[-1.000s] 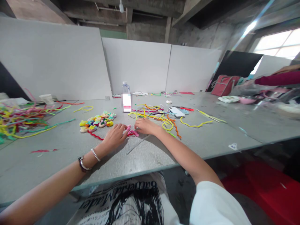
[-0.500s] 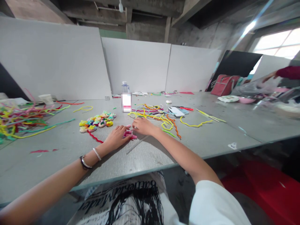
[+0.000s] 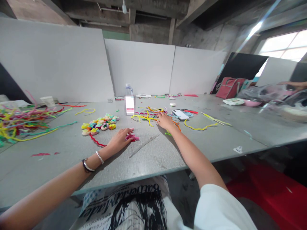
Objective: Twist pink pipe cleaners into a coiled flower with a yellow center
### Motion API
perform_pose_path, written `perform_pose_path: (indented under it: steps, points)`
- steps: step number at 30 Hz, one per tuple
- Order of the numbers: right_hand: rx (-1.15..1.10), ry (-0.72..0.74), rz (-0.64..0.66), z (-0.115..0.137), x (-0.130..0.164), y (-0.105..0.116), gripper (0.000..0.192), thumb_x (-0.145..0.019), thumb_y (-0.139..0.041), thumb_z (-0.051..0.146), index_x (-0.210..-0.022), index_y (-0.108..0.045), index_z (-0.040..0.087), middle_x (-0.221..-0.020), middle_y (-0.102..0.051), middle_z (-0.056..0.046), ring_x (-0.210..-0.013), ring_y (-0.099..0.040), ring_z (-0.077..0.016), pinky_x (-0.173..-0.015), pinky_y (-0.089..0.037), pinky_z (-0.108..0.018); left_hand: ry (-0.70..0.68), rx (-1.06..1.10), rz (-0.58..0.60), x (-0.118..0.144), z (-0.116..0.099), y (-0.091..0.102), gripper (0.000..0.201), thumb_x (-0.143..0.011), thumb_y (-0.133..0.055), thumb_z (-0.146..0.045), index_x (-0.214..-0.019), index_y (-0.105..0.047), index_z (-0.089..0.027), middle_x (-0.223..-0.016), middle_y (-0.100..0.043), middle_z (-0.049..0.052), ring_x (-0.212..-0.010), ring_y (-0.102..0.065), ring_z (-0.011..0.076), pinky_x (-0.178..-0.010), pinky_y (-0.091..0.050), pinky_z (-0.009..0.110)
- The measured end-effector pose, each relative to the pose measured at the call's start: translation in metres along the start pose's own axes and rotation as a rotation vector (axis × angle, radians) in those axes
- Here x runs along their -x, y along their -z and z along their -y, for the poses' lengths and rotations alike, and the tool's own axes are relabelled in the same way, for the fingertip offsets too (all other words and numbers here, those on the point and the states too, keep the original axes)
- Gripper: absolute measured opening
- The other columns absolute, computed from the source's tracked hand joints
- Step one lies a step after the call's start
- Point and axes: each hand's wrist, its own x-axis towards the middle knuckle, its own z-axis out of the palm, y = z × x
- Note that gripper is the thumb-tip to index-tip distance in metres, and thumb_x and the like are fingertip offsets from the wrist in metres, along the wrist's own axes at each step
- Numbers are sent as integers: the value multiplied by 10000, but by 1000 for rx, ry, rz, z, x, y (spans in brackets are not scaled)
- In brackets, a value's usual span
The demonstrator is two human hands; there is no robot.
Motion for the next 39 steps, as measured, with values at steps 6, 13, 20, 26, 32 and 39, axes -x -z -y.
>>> perform_pose_path:
  steps: [6, 13, 20, 26, 32, 39]
  points:
    - [3, -60, 82, -16, 0, -10, 335, -841, -527, 310, -1127, -571, 142, -1207, -541, -155, -1104, -500, -276, -901, -401, -383, 14, 42, 25, -1, 1, -1, 260, -853, -501, -259, -1097, -508, -173, -1057, -628, 78, -1005, -557, 191, -858, -445, 328]
    - [-20, -82, 51, -22, -2, -2, 274, -832, -528, 198, -1098, -583, 166, -1150, -587, -131, -1055, -528, -229, -870, -398, -336, 35, -18, 23, 1, -1, 1, 244, -823, -518, -239, -1059, -528, -180, -1023, -629, 78, -1003, -559, 201, -841, -448, 328]
    - [-115, -245, -136, -29, -1, 15, 272, -854, -432, 195, -1076, -589, 209, -1060, -651, -87, -943, -585, -235, -756, -417, -308, -14, -59, 31, 1, -4, 3, 284, -816, -513, -248, -1092, -514, -179, -1009, -629, 76, -1005, -549, 212, -862, -434, 341]
    - [-158, -336, -357, -24, 1, 26, 390, -890, -336, 209, -1268, -428, 189, -1122, -603, -117, -955, -565, -253, -770, -410, -325, -14, -104, 54, 1, -7, 3, 276, -824, -500, -249, -1090, -510, -178, -1024, -618, 84, -1027, -534, 216, -867, -429, 346]
    - [-176, -247, -529, -19, 3, 34, 395, -872, -286, 137, -1197, -510, 166, -1180, -539, -118, -1078, -471, -230, -878, -385, -325, -40, -162, 61, 2, -8, 4, 219, -841, -465, -248, -1041, -519, -178, -1048, -597, 85, -1003, -523, 219, -852, -432, 345]
    - [-76, -315, -336, -34, -2, 20, 342, -805, -414, 147, -1028, -669, 196, -1310, -458, -103, -1164, -341, -317, -909, -333, -462, -47, -182, 82, 1, -9, 5, 214, -832, -458, -219, -1032, -524, -178, -1058, -586, 83, -982, -515, 209, -867, -422, 346]
